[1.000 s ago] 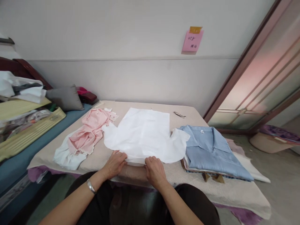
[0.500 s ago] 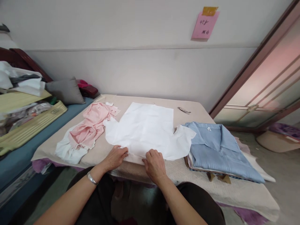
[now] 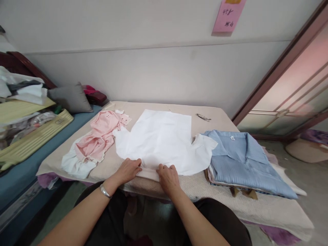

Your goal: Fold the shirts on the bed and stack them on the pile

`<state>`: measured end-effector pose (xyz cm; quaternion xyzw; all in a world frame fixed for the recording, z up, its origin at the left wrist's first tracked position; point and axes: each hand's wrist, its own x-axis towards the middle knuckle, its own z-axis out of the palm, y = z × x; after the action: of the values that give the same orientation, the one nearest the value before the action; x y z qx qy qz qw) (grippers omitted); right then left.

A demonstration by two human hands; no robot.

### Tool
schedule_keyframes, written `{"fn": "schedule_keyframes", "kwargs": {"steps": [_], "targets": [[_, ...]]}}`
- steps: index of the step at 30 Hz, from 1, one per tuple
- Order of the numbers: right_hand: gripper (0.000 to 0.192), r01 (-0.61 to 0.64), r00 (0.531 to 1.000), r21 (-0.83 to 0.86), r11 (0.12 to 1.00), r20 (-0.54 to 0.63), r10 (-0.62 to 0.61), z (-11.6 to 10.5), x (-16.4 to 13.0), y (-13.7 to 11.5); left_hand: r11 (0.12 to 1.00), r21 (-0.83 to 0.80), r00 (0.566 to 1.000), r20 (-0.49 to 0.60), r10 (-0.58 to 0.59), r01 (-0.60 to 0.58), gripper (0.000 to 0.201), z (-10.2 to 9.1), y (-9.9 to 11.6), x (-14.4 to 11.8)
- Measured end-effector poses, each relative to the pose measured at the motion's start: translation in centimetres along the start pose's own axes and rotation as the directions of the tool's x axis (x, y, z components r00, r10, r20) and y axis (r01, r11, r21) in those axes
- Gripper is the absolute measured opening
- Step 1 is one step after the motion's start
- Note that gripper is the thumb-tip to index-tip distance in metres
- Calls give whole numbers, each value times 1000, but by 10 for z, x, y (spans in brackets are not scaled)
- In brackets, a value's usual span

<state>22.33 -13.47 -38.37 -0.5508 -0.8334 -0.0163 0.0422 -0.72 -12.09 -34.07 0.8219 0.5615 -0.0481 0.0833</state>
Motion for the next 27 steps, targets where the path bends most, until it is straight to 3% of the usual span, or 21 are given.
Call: {"fn": "schedule_keyframes", "kwargs": {"steps": [8, 27], "targets": [[23, -38, 999, 20, 999, 32, 37, -5, -2, -2, 995, 42, 994, -66, -83, 86, 27, 6, 1, -2], [25, -12, 995, 45, 999, 103, 7, -11, -2, 0, 996, 53, 993, -99, -65, 70, 23, 5, 1, -1]]}}
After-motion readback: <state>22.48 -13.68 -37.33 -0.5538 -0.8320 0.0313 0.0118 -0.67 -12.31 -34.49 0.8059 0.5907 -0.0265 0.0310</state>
